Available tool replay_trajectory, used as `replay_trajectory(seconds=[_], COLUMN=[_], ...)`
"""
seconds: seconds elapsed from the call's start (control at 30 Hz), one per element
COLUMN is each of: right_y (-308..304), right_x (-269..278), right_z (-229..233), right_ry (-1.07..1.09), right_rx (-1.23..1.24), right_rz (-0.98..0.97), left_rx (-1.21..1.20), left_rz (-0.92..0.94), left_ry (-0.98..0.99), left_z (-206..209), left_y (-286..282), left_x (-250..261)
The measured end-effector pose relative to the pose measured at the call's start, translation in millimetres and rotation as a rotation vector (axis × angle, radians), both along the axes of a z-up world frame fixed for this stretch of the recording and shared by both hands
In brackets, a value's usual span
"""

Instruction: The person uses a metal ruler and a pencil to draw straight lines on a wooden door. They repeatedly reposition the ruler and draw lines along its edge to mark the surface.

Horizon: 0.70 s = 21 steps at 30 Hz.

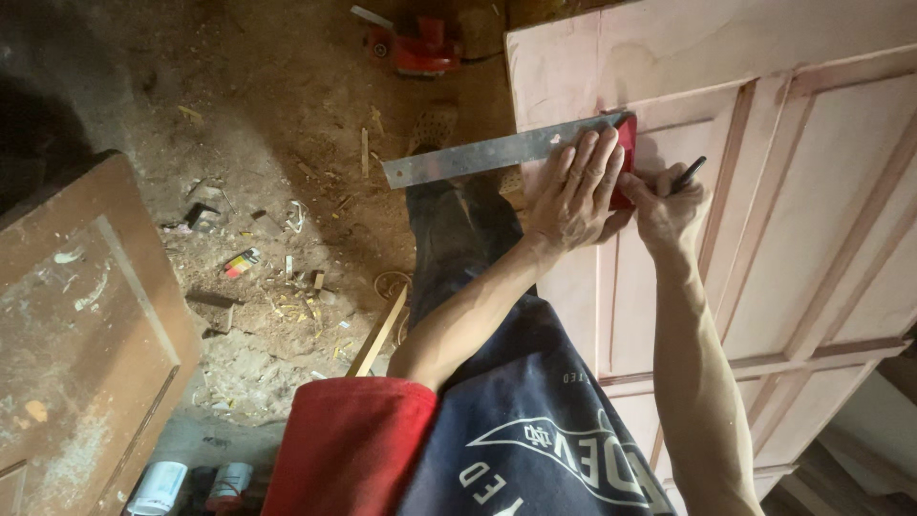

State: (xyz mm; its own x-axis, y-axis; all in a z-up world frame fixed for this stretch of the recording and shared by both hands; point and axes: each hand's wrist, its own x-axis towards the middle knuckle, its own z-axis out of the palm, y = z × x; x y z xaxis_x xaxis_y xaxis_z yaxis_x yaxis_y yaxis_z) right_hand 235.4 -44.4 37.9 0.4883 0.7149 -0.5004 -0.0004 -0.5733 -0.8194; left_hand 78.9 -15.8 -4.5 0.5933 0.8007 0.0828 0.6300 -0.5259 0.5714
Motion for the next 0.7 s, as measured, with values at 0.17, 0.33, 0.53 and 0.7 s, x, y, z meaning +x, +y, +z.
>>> replay_trajectory(seconds=[0.17,0.33,0.53,0.7], right_y=[2,5,2,-3], right_x=[-2,-6,2,3], right_z=[4,5,4,-1], right_ry=[0.027,0.149,0.177,0.155], right_rx=[0.063,0.155,0.110,0.093], right_rz=[0.012,-0.028,0.003,-0.035], left_rx=[-0.005,0.024,0.013,0.059], left_rz=[-0.002,0.005,-0.013,0.005], left_ry=[-0.020,-0.046,-0.066,-0.077], left_z=[0,-2,-4,-5], left_y=[-1,-1,-4,-5], left_x=[0,-2,-1,-4])
